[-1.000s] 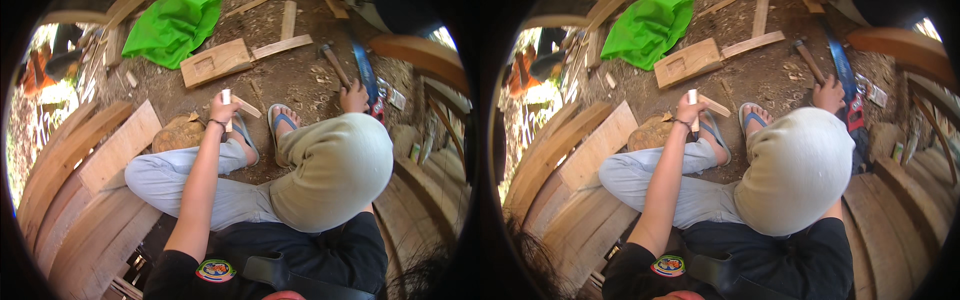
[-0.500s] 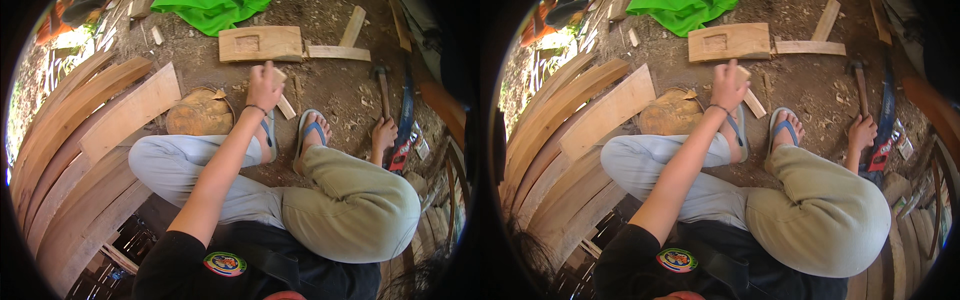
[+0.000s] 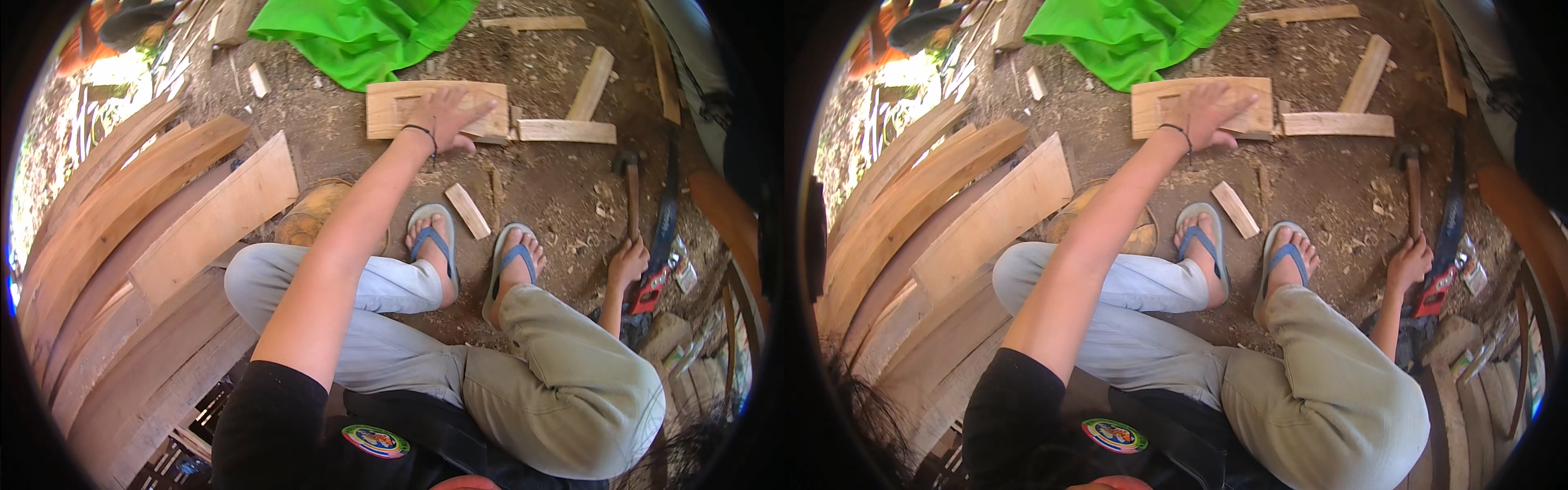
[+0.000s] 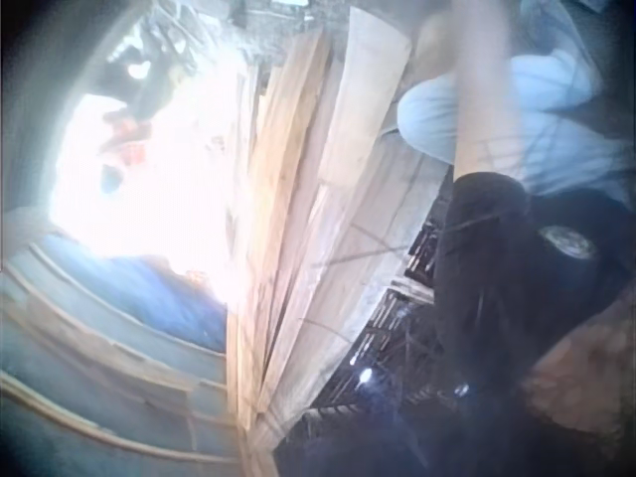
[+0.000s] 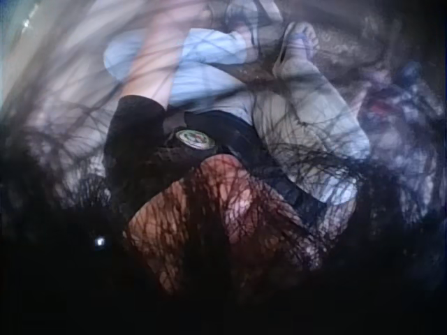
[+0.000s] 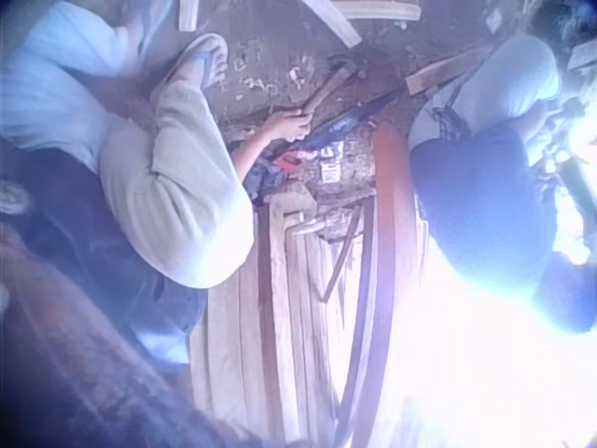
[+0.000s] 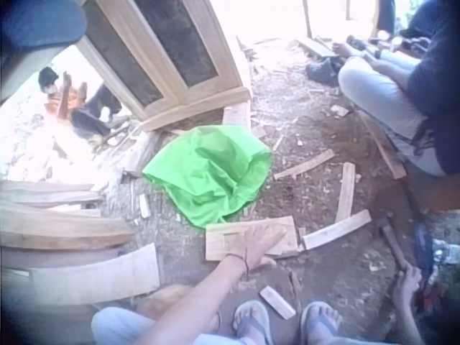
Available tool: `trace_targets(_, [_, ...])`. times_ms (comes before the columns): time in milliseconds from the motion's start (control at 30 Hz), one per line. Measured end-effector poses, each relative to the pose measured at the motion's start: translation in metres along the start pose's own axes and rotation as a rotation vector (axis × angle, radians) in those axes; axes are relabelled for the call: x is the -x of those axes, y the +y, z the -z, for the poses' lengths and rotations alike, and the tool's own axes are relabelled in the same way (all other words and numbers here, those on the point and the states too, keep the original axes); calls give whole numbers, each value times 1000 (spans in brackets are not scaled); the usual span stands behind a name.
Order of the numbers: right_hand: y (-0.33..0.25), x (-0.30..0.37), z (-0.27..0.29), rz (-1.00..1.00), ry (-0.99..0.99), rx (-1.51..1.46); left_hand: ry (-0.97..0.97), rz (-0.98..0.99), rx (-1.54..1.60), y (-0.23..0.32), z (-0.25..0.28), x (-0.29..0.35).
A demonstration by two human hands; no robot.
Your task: The person saws a piece of wood and then hammers a small wooden piece into a larger block while sitting on the floor.
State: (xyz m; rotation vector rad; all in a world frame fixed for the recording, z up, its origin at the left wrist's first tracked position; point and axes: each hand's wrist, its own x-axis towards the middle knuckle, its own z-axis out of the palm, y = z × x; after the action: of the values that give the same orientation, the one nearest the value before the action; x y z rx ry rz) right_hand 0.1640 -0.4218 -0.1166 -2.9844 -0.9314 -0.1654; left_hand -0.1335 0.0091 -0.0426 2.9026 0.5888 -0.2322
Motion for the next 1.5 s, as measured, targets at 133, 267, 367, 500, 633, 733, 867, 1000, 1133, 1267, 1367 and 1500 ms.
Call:
trace_targets(133, [-1, -10, -14, 26, 59, 44, -8, 12, -144, -17, 50, 14])
trace_targets(267, [-11, -4, -9, -57, -46, -14, -498, 126, -80, -87, 138, 61])
trace_targets(367, [-18, 7, 10, -155, -110, -63, -361, 220, -37, -157, 146, 122])
trace_targets(500, [-28, 10, 22, -219, -212, -142, -479, 489, 269, -160, 83, 177])
trace_targets(633, [-12, 14, -5, -247, -287, -354, -531, 542, 436, -140, -12, 204])
trace_targets(733, [-33, 5, 13, -277, -442, -463, -582, 643, 410, -142, -42, 211])
trace_targets(867, [-42, 12, -8, -228, -445, -382, -935, 580, 330, -116, -27, 233])
trace_targets(1000, [-29, 29, -27, -189, -342, -378, -1024, 594, 370, -101, -25, 265])
trace_targets(1133, [-35, 34, -27, -248, -374, -405, -515, 709, 515, -92, -44, 259])
trace_targets(1267, [-7, 25, -42, -191, -425, -435, -65, 814, 575, -58, -65, 211])
trace_targets(1367, [-21, 25, -30, -223, -413, -469, 88, 696, 478, -51, -82, 197])
trace_targets(1500, [-22, 34, -46, -258, -294, -469, 59, 617, 321, -45, -84, 196])
